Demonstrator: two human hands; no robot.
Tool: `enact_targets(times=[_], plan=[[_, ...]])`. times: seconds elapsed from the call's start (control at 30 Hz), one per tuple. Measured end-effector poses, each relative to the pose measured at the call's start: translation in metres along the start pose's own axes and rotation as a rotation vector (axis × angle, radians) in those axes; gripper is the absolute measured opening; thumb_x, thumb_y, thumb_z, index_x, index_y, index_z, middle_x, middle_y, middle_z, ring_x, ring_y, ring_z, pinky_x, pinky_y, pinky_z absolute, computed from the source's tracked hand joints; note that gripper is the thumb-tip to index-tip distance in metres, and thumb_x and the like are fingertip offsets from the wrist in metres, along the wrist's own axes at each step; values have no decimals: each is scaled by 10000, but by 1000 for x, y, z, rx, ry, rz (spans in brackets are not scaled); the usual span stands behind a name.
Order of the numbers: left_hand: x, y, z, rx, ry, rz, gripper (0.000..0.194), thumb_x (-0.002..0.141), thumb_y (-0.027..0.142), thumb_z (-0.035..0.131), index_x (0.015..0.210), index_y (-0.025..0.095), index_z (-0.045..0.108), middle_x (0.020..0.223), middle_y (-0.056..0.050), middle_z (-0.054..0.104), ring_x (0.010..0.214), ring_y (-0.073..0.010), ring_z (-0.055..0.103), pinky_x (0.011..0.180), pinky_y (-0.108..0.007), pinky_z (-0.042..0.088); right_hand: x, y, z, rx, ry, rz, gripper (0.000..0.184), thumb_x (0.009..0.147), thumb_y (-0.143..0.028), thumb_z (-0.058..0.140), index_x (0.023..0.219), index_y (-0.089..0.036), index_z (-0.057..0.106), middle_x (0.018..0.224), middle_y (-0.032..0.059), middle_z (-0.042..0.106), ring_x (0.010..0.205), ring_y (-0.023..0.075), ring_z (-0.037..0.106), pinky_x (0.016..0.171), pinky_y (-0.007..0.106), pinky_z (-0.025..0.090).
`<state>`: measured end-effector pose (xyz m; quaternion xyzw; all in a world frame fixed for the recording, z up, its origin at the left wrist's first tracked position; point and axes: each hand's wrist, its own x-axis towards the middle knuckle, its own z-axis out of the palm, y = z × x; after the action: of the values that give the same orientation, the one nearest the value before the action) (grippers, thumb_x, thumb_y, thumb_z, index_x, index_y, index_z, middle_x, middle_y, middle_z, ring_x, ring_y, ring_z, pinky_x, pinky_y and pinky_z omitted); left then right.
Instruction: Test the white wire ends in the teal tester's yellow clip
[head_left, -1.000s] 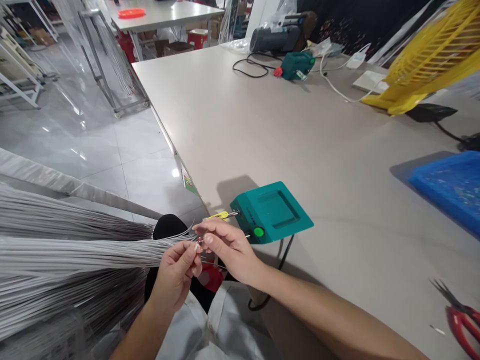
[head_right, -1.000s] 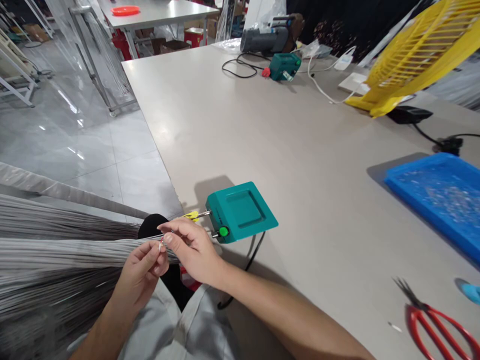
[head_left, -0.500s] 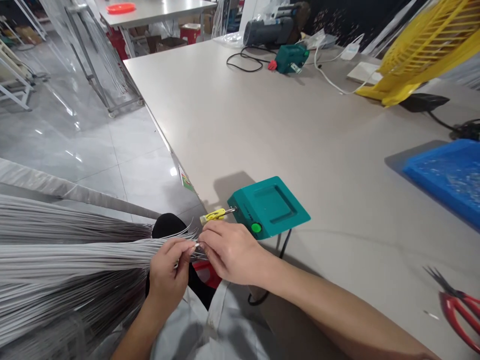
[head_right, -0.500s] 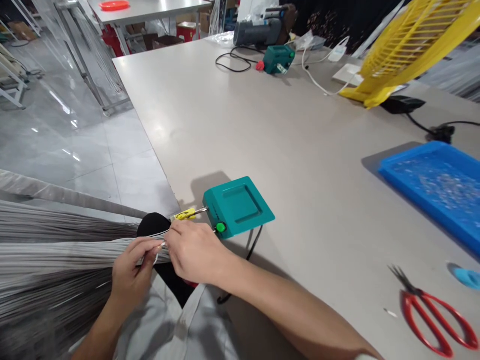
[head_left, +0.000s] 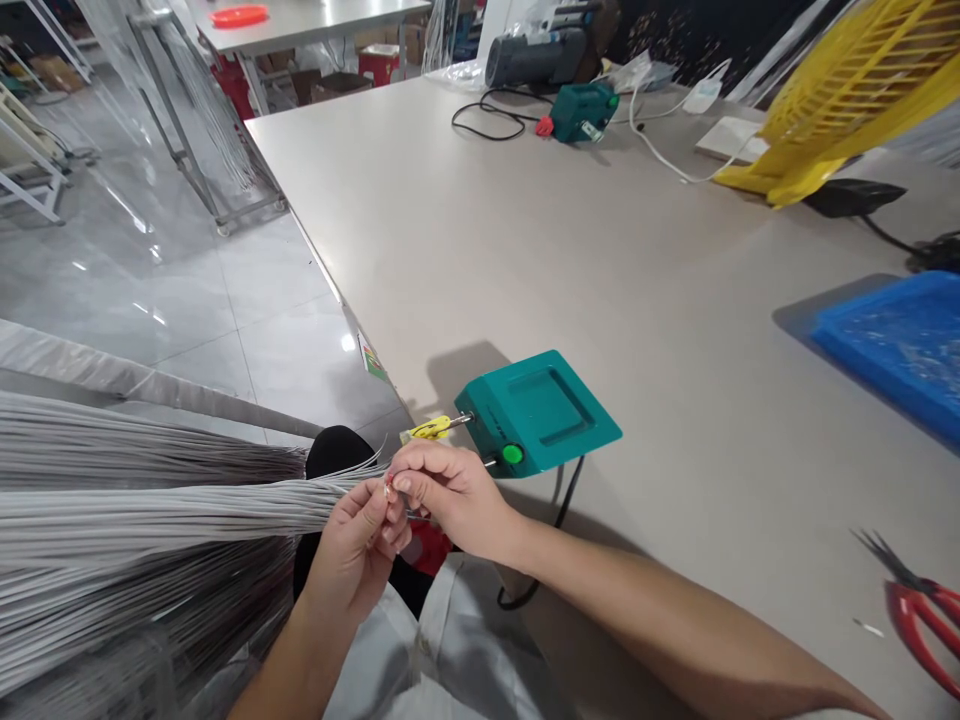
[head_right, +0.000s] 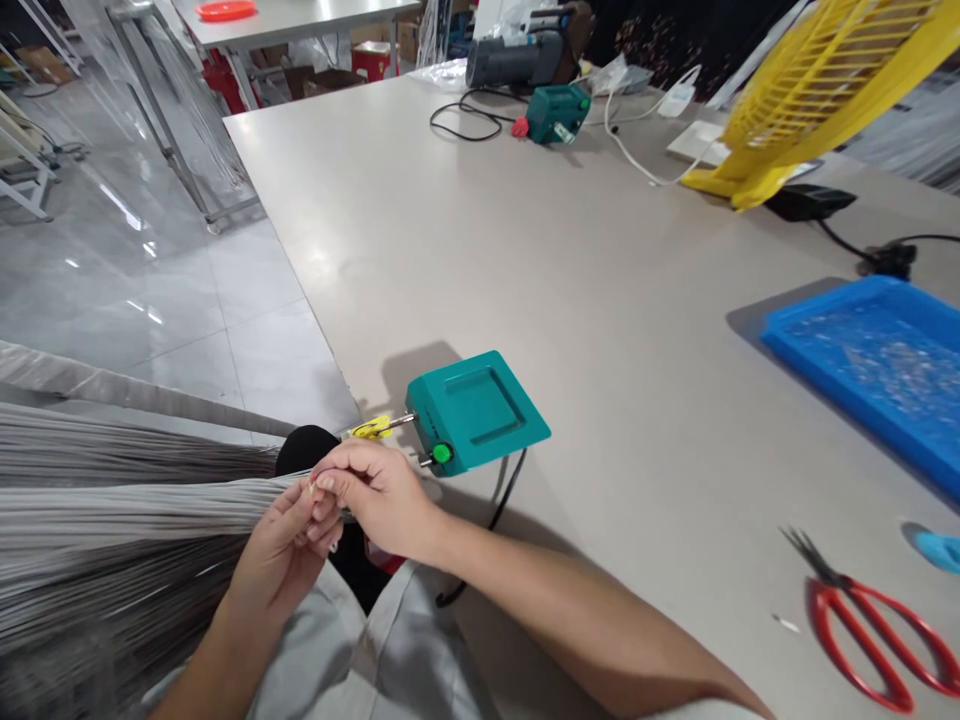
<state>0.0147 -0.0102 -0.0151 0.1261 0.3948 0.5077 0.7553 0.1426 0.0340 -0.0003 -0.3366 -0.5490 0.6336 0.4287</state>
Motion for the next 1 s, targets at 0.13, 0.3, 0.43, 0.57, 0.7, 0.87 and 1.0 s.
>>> enact_targets(times=[0.13,0.3,0.43,0.57,0.7,0.87,1.0], plan=[[1,-1,-1,15,-12,2,196,708,258,691,640,132,558,573,32,476,469,-36,370,461,-177,311,1,-1,-1,-146,41,-70,137,803,-246,534,699,-165,572,666,4,549,590,99,522,552,232,455],[1,-4,-3,66,29,60,163,710,248,690,639,128,605,574,26,508,491,-43,406,493,-182,335,0,-4,0,-432,75,-130,124,768,-139,494,657,-166,543,624,2,541,586,104,484,552,233,398],[-2,0,-5,141,132,137,145,672,261,718,665,138,640,589,19,544,509,-58,442,501,-187,357,-2,-2,0,-512,80,-79,132,792,-145,481,679,-172,543,639,-3,545,592,104,483,555,230,391],[-3,4,-5,201,203,193,126,657,254,727,683,151,660,594,20,564,519,-58,446,515,-181,369,-2,-1,-1,-388,83,-99,154,855,-189,440,854,-170,593,761,31,591,645,111,534,598,245,437],[-2,4,-6,277,218,221,136,636,256,740,693,148,681,556,22,562,505,-62,436,496,-182,358,0,-3,-3,-382,46,-163,110,825,-201,501,795,-175,604,737,34,603,703,134,551,645,267,451],[-1,-2,-7,344,226,221,160,633,272,741,697,137,682,510,32,534,471,-55,413,455,-176,324,-1,2,-3,-507,44,-245,129,808,-152,494,722,-178,586,713,28,597,690,128,545,644,259,440],[-1,-3,-3,241,264,257,145,647,270,731,690,151,659,517,38,530,482,-58,428,477,-178,345,-2,6,-2,-606,80,-140,126,803,-150,505,701,-169,577,672,17,594,646,121,530,610,250,412]])
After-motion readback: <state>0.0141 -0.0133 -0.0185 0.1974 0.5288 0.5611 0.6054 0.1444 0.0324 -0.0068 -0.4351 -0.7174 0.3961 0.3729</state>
